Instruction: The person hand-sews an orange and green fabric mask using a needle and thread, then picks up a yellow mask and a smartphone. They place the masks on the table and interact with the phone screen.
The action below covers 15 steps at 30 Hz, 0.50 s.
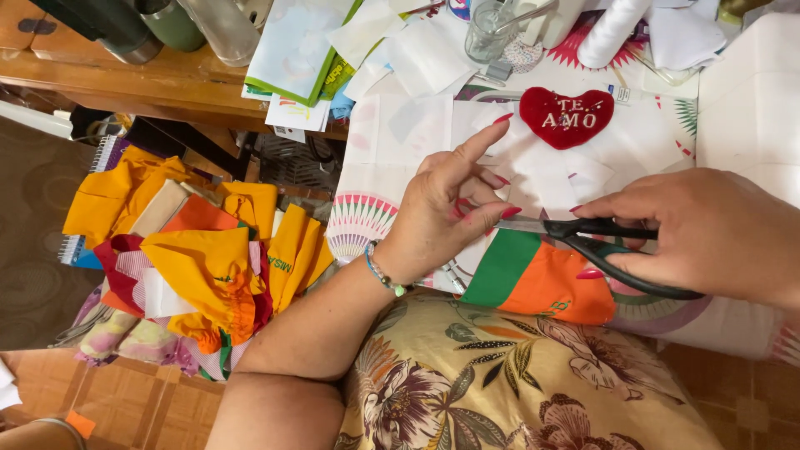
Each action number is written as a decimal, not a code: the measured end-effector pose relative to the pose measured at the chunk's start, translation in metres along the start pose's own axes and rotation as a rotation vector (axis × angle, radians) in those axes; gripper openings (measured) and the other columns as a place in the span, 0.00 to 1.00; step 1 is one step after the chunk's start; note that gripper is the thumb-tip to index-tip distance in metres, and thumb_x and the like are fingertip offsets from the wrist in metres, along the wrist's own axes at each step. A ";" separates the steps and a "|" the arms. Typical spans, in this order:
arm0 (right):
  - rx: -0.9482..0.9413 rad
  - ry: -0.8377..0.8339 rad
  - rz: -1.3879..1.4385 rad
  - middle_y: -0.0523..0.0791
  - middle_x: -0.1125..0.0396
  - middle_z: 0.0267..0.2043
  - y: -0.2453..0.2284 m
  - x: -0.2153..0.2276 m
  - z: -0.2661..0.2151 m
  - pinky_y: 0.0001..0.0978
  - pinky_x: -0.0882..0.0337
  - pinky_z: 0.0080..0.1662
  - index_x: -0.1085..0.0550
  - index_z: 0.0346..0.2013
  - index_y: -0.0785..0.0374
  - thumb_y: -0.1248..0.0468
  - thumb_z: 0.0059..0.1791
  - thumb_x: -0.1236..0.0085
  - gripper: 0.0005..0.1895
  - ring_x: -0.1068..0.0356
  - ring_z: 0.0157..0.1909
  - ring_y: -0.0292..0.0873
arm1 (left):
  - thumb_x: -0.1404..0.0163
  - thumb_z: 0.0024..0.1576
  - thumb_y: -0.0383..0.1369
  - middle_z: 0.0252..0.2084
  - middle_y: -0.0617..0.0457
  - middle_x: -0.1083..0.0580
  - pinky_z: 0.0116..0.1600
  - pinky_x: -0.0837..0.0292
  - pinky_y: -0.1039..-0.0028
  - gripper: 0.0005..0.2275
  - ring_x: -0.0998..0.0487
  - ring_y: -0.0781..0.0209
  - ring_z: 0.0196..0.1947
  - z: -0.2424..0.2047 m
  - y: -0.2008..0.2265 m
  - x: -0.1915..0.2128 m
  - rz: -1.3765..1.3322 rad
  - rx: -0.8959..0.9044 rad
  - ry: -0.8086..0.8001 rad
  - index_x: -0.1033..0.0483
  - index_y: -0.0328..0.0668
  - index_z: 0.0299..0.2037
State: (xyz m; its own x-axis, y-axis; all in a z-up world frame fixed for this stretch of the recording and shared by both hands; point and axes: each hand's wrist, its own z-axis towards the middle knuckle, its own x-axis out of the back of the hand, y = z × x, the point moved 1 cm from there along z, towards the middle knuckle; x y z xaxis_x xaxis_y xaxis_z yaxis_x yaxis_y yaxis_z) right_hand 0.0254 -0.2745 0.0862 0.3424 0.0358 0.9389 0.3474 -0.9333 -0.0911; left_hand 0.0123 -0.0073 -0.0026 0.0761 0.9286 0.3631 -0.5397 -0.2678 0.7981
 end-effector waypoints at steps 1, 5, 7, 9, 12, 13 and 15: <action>-0.001 0.000 0.001 0.21 0.20 0.44 0.005 -0.004 0.000 0.32 0.24 0.45 0.20 0.50 0.24 0.36 0.27 0.25 0.36 0.21 0.43 0.32 | 0.34 0.57 0.30 0.28 0.72 0.21 0.72 0.42 0.71 0.38 0.16 0.71 0.48 0.000 0.000 0.000 0.000 0.000 -0.001 0.46 0.56 0.75; 0.020 0.024 0.072 0.25 0.18 0.39 0.014 -0.017 -0.004 0.28 0.27 0.40 0.20 0.53 0.22 0.48 0.34 0.29 0.32 0.22 0.27 0.35 | 0.34 0.58 0.33 0.27 0.72 0.21 0.72 0.43 0.72 0.38 0.16 0.72 0.47 0.000 0.001 0.003 -0.003 -0.007 0.012 0.46 0.55 0.75; -0.018 0.025 0.136 0.26 0.18 0.40 0.014 -0.021 -0.006 0.25 0.28 0.39 0.20 0.53 0.23 0.52 0.35 0.29 0.32 0.21 0.25 0.33 | 0.34 0.58 0.33 0.26 0.71 0.21 0.72 0.44 0.73 0.38 0.17 0.72 0.47 0.000 0.001 0.005 -0.014 -0.005 0.024 0.46 0.54 0.75; -0.016 0.031 0.035 0.26 0.22 0.28 0.011 -0.024 -0.007 0.29 0.27 0.40 0.23 0.55 0.18 0.49 0.35 0.31 0.33 0.24 0.31 0.34 | 0.34 0.59 0.32 0.26 0.69 0.20 0.74 0.45 0.71 0.38 0.16 0.70 0.48 0.001 0.002 0.006 -0.042 0.013 0.013 0.47 0.55 0.75; -0.080 0.067 -0.125 0.29 0.23 0.47 -0.002 -0.021 -0.006 0.41 0.24 0.48 0.27 0.56 0.26 0.42 0.41 0.43 0.27 0.23 0.51 0.41 | 0.32 0.57 0.30 0.34 0.66 0.19 0.75 0.42 0.70 0.37 0.17 0.71 0.47 0.004 -0.001 0.011 -0.035 -0.075 0.114 0.43 0.51 0.74; -0.083 0.064 -0.123 0.29 0.23 0.47 0.004 -0.027 -0.004 0.41 0.24 0.48 0.27 0.56 0.26 0.42 0.41 0.43 0.27 0.23 0.51 0.41 | 0.32 0.57 0.30 0.34 0.66 0.19 0.75 0.42 0.70 0.37 0.17 0.71 0.47 0.010 -0.004 0.026 -0.038 -0.072 0.111 0.43 0.51 0.74; -0.087 0.154 -0.229 0.33 0.26 0.55 0.015 -0.037 0.001 0.43 0.23 0.49 0.29 0.62 0.39 0.42 0.43 0.47 0.32 0.24 0.56 0.41 | 0.28 0.56 0.28 0.35 0.66 0.16 0.69 0.35 0.71 0.40 0.15 0.75 0.38 0.021 -0.011 0.058 0.330 -0.058 0.209 0.44 0.46 0.73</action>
State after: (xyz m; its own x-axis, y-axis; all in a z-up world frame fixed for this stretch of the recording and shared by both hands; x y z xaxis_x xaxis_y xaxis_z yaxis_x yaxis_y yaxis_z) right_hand 0.0191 -0.2893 0.0495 0.1246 0.2003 0.9718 0.3215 -0.9347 0.1514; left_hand 0.0400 0.0443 0.0199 -0.2788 0.8288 0.4851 -0.5536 -0.5515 0.6240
